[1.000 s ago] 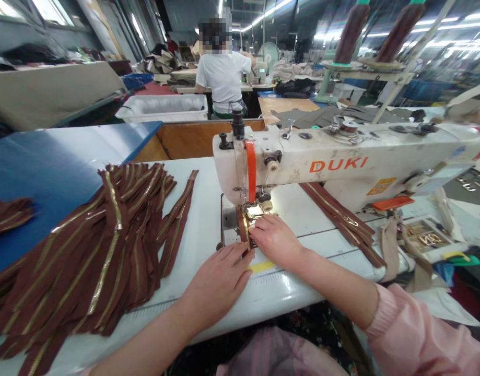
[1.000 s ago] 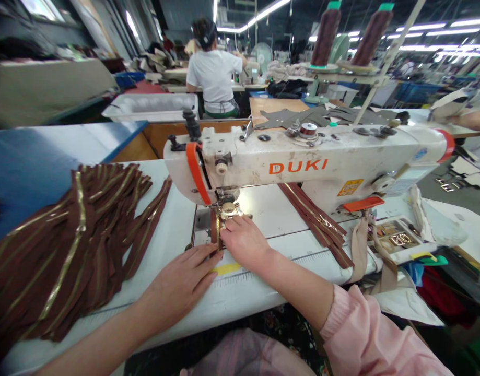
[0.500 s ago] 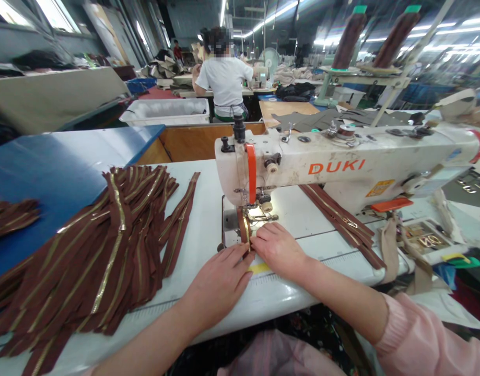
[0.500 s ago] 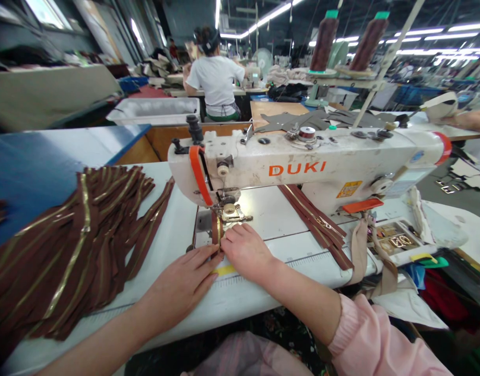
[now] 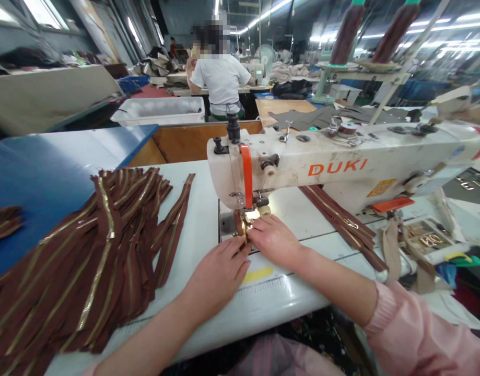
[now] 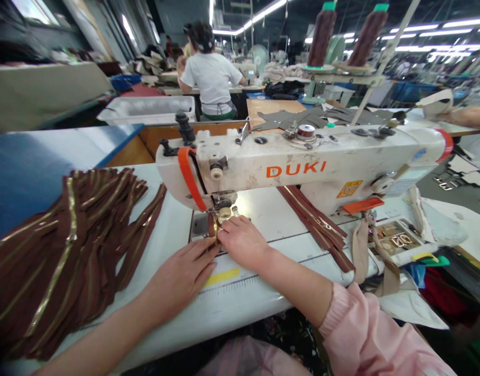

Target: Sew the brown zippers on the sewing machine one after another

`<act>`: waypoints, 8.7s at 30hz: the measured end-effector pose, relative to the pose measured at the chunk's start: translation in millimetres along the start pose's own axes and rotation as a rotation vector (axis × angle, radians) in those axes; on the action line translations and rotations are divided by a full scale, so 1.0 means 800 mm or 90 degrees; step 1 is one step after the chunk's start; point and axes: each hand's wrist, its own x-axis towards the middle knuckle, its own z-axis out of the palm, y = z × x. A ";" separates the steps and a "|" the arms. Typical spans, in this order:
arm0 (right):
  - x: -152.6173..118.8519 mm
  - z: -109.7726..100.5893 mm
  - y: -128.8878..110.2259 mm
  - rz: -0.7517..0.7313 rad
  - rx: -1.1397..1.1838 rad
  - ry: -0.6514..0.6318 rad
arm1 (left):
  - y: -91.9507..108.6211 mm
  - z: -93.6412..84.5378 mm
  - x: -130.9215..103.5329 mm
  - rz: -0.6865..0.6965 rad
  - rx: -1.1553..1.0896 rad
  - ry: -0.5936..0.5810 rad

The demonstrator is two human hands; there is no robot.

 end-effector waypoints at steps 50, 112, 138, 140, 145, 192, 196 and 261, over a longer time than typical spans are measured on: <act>-0.001 0.002 0.004 0.084 0.047 0.041 | -0.051 0.005 0.041 -0.017 -0.052 0.127; 0.040 -0.016 -0.014 0.476 0.812 -0.241 | -0.007 -0.001 -0.006 -0.040 0.045 0.025; -0.003 -0.005 0.011 0.091 0.410 0.029 | -0.007 -0.004 -0.013 -0.199 -0.224 0.126; -0.002 -0.008 0.008 0.111 0.413 0.019 | -0.007 -0.002 -0.014 -0.214 -0.242 0.128; 0.000 -0.007 0.001 0.169 0.397 0.026 | -0.005 0.000 -0.016 -0.244 -0.270 0.136; 0.019 -0.001 -0.018 0.221 0.141 -0.052 | -0.007 -0.025 0.015 -0.093 -0.116 -0.104; 0.018 0.000 -0.018 0.227 0.143 -0.033 | -0.007 -0.018 0.010 -0.059 -0.084 -0.090; -0.017 -0.002 -0.014 0.009 0.052 0.022 | -0.027 0.015 0.032 0.027 0.042 0.040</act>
